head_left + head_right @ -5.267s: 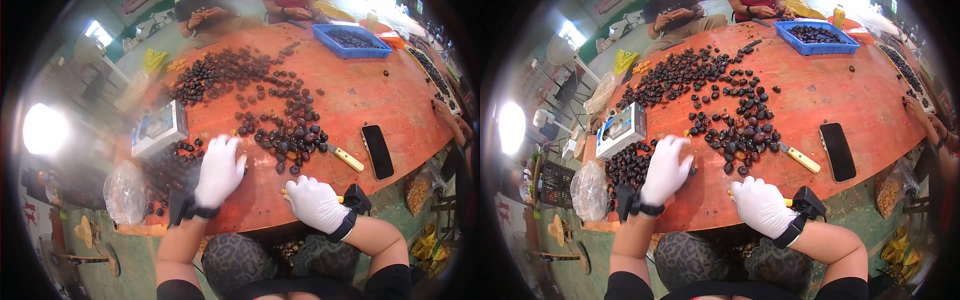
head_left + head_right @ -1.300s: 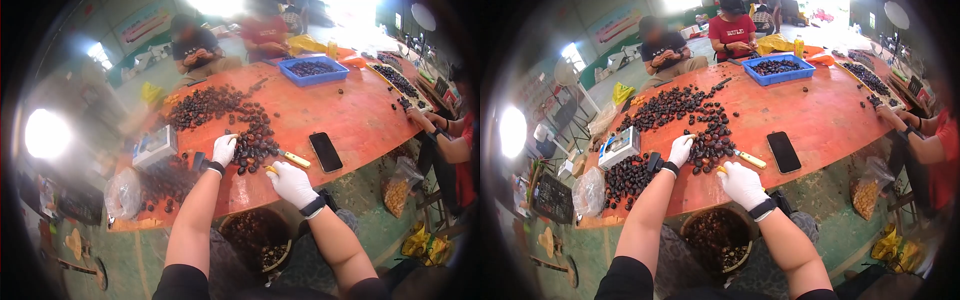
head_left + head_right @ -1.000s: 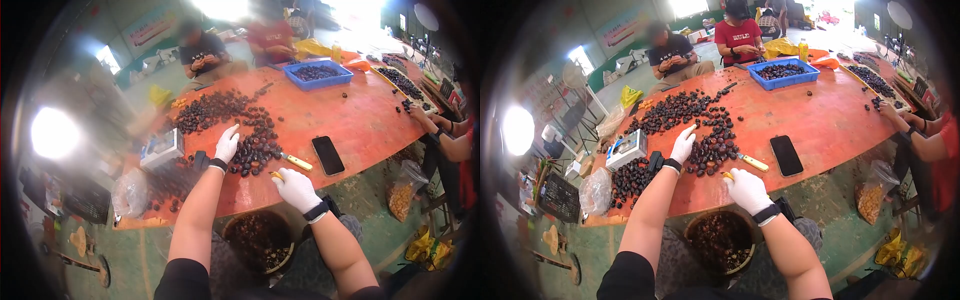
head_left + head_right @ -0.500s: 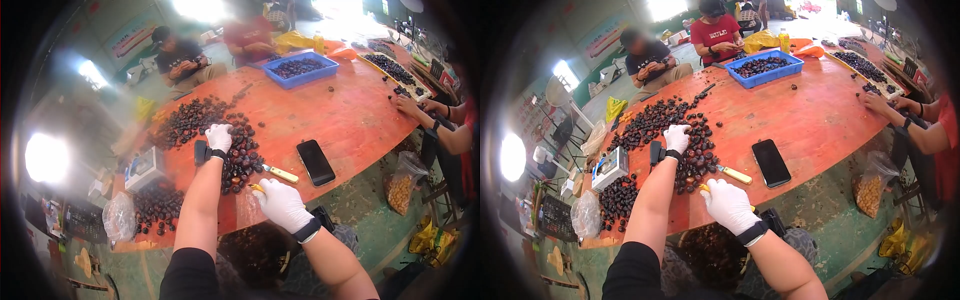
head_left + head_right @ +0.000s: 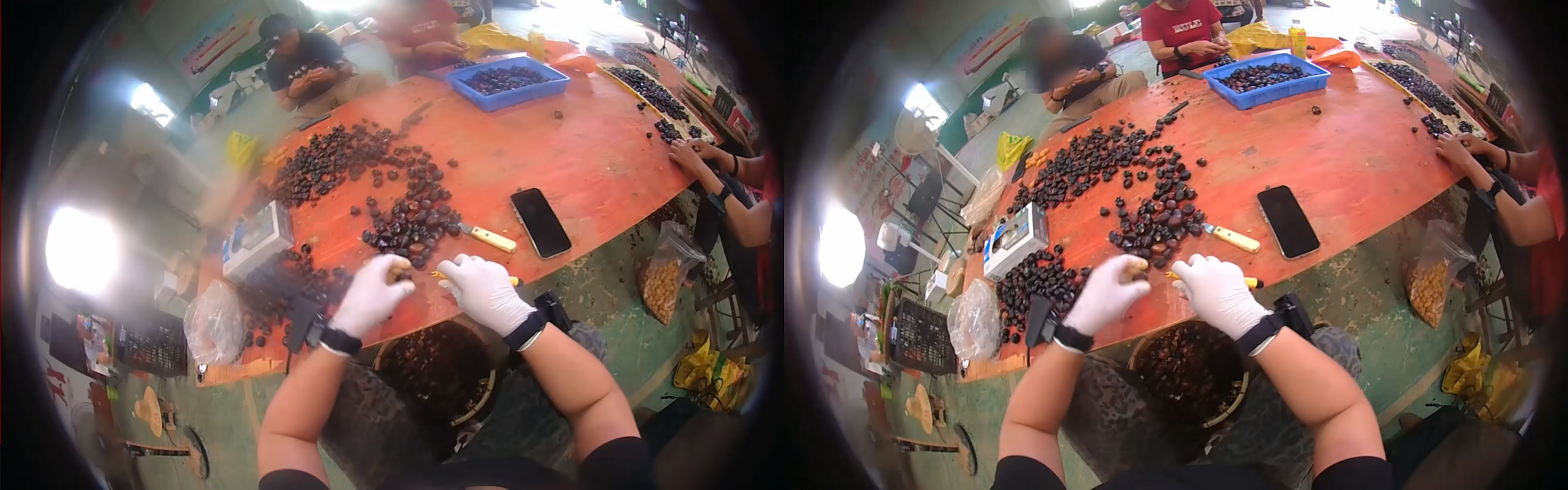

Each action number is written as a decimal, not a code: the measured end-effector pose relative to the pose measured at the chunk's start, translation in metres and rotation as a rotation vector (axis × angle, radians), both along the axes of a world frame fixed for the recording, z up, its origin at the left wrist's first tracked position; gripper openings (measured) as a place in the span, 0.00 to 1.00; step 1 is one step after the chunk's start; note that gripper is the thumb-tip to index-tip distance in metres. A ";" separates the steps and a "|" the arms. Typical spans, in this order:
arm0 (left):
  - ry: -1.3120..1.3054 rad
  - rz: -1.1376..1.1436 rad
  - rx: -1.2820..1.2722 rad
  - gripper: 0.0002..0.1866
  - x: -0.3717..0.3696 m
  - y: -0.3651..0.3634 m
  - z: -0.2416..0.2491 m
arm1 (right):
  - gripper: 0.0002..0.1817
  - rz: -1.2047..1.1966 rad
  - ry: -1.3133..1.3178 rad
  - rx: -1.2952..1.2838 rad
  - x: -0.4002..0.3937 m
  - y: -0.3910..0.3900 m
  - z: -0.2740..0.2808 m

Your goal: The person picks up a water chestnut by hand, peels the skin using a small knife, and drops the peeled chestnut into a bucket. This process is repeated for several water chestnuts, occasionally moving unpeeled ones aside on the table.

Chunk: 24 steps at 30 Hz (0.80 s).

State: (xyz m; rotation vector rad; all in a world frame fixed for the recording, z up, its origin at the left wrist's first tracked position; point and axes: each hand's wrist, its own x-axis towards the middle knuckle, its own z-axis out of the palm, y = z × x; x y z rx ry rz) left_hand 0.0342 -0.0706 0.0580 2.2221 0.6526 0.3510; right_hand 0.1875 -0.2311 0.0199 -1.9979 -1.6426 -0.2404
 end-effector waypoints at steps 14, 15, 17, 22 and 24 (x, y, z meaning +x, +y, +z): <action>0.003 -0.048 -0.017 0.17 -0.027 -0.007 -0.035 | 0.10 0.012 -0.043 -0.064 -0.030 0.004 -0.002; 0.009 -0.058 -0.002 0.16 -0.026 -0.006 -0.035 | 0.10 0.003 -0.027 -0.081 -0.032 0.006 -0.004; 0.022 -0.076 0.020 0.16 -0.026 -0.003 -0.034 | 0.09 0.034 -0.113 -0.053 -0.033 0.009 -0.006; 0.032 -0.129 -0.120 0.16 -0.025 0.011 -0.038 | 0.09 0.085 -0.191 -0.033 -0.034 0.014 -0.010; -0.008 -0.122 -0.196 0.17 -0.025 0.015 -0.044 | 0.09 0.100 -0.172 -0.015 -0.037 0.018 -0.009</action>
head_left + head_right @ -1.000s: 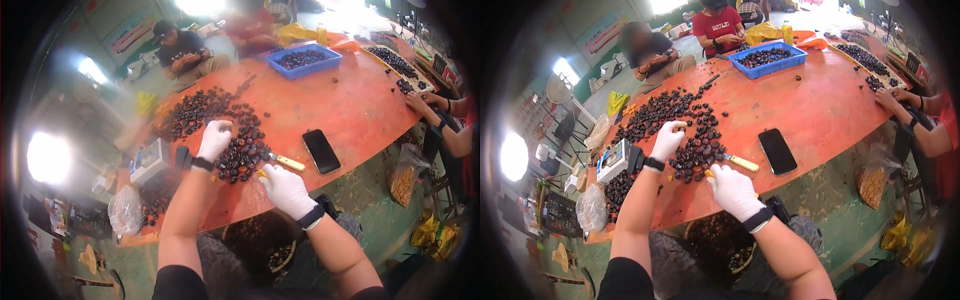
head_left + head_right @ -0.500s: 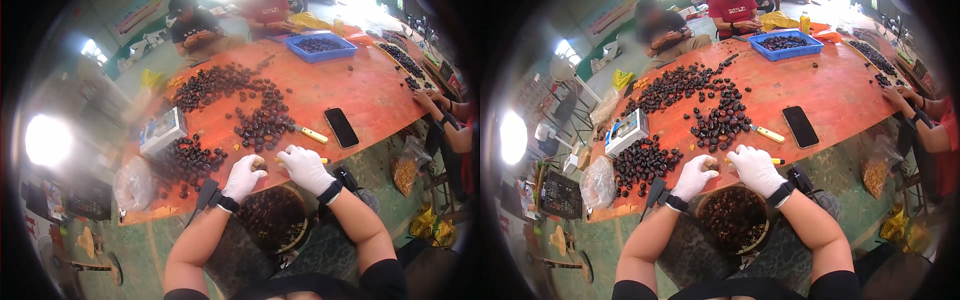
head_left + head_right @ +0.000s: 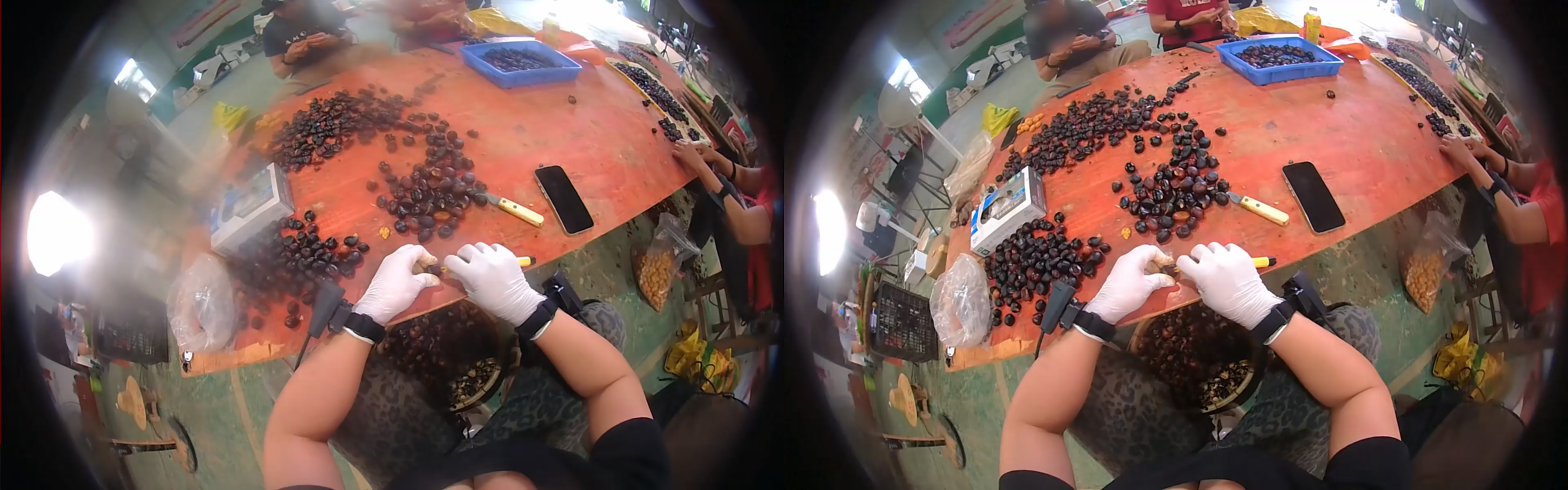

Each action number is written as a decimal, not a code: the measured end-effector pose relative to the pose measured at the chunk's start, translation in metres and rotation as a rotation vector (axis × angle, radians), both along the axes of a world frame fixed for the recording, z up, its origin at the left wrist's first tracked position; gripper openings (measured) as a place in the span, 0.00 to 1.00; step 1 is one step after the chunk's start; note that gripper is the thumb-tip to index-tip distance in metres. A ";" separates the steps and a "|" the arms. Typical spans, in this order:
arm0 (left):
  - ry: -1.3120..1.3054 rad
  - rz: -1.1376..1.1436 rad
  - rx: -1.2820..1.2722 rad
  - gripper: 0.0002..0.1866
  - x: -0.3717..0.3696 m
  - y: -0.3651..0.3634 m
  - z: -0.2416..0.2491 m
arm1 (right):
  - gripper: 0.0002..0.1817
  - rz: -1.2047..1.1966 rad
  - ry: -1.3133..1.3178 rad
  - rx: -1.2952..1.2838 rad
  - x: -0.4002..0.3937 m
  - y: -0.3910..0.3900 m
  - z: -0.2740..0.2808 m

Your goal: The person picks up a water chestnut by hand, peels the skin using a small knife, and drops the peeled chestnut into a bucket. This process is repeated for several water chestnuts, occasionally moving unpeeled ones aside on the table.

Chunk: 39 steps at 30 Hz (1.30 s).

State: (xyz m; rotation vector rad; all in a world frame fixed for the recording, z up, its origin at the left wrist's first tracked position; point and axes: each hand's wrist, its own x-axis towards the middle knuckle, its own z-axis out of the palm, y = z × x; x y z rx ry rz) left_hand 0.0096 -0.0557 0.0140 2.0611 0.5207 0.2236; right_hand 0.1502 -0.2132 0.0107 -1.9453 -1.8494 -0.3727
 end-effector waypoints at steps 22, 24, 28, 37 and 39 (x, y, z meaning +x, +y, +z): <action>0.075 0.111 0.182 0.19 0.003 -0.016 0.009 | 0.07 -0.115 0.086 -0.049 -0.012 0.001 0.003; 0.075 0.122 0.174 0.20 0.004 -0.016 0.007 | 0.06 -0.125 0.097 -0.082 -0.012 0.001 0.003; 0.047 0.123 0.206 0.19 0.004 -0.017 0.004 | 0.05 -0.160 0.047 -0.165 -0.010 -0.005 0.001; -0.071 0.260 1.077 0.07 -0.011 0.029 0.011 | 0.07 -0.200 0.060 -0.132 0.006 -0.009 0.007; -0.035 0.311 1.198 0.06 -0.011 0.053 -0.005 | 0.07 -0.215 0.060 -0.124 0.013 -0.007 0.005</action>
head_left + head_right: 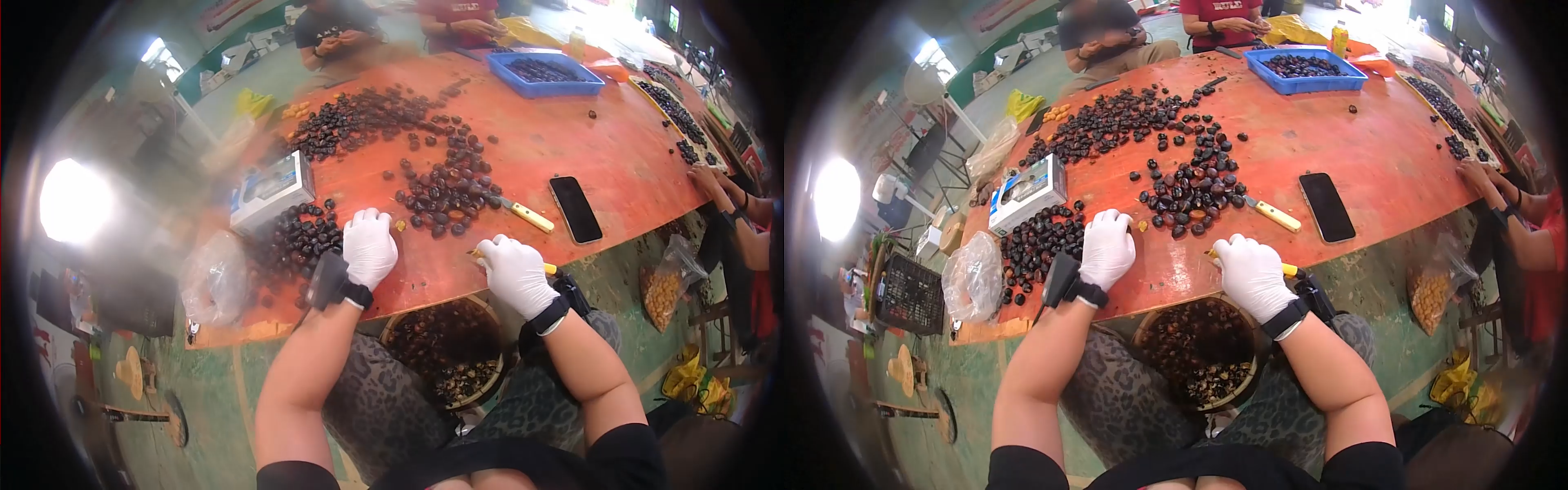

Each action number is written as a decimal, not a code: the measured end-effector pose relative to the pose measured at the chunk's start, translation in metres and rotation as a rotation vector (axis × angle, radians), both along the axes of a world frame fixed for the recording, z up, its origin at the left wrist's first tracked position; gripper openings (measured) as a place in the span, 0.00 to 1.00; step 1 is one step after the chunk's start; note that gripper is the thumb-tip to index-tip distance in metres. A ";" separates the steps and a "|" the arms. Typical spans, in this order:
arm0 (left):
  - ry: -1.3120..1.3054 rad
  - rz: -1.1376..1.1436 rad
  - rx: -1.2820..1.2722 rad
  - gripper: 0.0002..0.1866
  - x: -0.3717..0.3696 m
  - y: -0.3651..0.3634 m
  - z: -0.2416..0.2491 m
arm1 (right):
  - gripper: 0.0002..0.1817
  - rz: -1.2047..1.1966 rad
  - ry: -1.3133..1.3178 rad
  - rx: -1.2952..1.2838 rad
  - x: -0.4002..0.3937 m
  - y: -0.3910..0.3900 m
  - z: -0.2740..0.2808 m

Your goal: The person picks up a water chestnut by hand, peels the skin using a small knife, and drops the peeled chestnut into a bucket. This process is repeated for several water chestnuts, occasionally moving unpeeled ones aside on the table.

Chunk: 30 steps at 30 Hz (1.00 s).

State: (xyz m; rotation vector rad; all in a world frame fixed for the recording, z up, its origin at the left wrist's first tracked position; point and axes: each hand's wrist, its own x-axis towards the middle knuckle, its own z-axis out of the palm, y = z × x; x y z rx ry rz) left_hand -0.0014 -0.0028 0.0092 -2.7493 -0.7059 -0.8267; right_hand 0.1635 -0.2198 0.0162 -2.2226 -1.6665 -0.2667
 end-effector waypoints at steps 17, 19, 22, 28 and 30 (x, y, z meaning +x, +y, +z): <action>0.352 0.365 -0.268 0.19 0.025 0.074 0.041 | 0.09 0.057 0.137 0.081 0.012 -0.008 0.018; 0.150 0.212 -0.212 0.21 0.044 0.091 0.029 | 0.09 0.058 0.133 0.078 0.011 -0.007 0.016; 0.095 0.014 -0.232 0.27 0.071 0.113 -0.008 | 0.09 0.034 0.124 0.050 0.011 -0.004 0.011; -0.069 0.052 -0.508 0.17 0.071 0.084 -0.005 | 0.09 0.025 0.153 0.036 0.017 -0.006 0.009; -0.130 -0.037 -0.623 0.13 0.058 0.039 0.020 | 0.08 0.030 0.156 0.038 0.017 -0.007 0.008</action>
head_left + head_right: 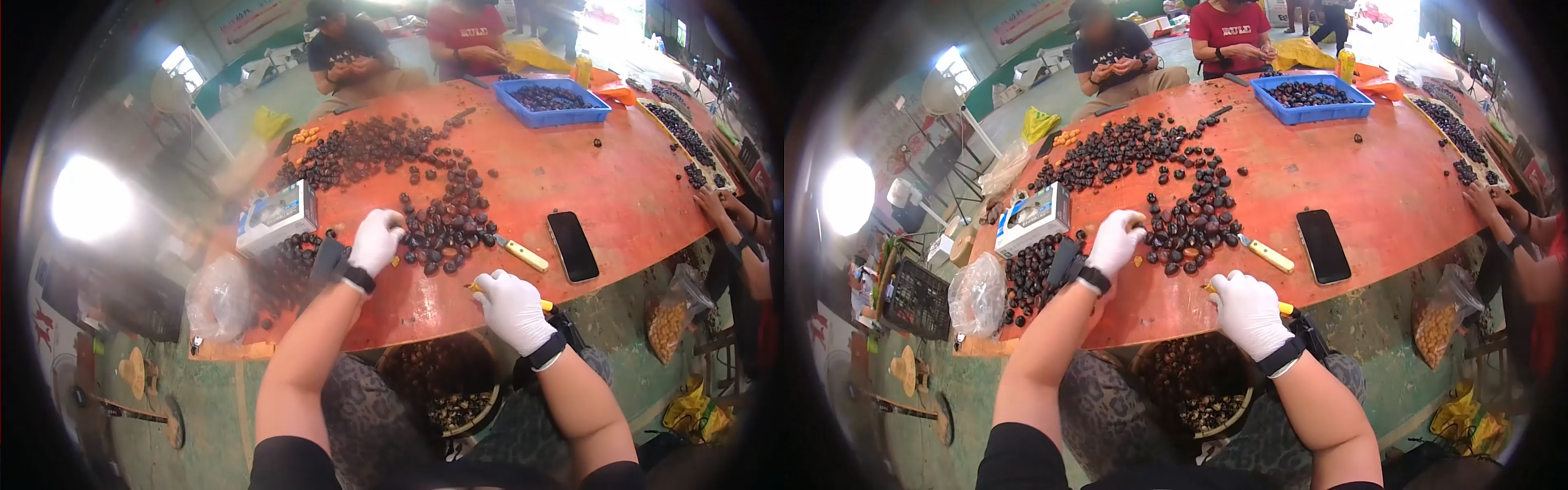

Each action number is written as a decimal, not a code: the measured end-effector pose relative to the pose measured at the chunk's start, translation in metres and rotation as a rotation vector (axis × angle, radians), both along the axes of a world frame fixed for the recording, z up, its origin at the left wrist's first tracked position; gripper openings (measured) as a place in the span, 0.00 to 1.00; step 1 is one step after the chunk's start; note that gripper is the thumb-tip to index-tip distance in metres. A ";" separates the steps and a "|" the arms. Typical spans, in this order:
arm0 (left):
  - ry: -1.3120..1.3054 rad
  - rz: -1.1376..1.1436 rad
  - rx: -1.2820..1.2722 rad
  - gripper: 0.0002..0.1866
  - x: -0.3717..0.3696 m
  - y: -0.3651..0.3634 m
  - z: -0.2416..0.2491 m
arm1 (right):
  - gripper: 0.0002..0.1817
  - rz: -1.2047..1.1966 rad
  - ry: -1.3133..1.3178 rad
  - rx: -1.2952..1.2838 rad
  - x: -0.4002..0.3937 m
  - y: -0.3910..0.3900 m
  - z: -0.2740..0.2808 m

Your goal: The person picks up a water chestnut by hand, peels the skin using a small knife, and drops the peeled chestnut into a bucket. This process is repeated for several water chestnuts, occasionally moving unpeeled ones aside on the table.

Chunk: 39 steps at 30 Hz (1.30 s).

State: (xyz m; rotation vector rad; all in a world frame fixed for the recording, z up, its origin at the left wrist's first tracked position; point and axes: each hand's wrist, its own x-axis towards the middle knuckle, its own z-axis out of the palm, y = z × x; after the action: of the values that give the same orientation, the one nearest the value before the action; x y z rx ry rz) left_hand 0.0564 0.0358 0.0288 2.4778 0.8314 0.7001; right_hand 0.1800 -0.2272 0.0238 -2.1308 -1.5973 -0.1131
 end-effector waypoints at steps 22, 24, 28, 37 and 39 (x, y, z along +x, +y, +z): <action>0.102 -0.233 -0.433 0.15 -0.030 -0.085 -0.017 | 0.08 0.079 -0.132 0.125 -0.028 0.026 -0.017; 0.101 -0.239 -0.452 0.15 -0.031 -0.085 -0.020 | 0.08 0.081 -0.121 0.101 -0.028 0.025 -0.018; 0.144 -0.230 -0.410 0.15 -0.030 -0.088 -0.014 | 0.08 0.078 -0.129 0.054 -0.025 0.021 -0.020; 0.166 -0.200 -0.343 0.17 -0.030 -0.089 -0.013 | 0.05 0.030 -0.128 0.102 -0.034 0.024 -0.019; 0.162 -0.196 -0.350 0.17 -0.030 -0.089 -0.013 | 0.05 0.032 -0.118 0.103 -0.035 0.025 -0.019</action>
State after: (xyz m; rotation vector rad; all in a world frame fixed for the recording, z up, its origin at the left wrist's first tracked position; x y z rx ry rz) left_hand 0.0266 -0.0529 0.0158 2.2740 0.6863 0.2612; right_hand 0.1447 -0.2018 0.0046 -2.0529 -1.6540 -0.3093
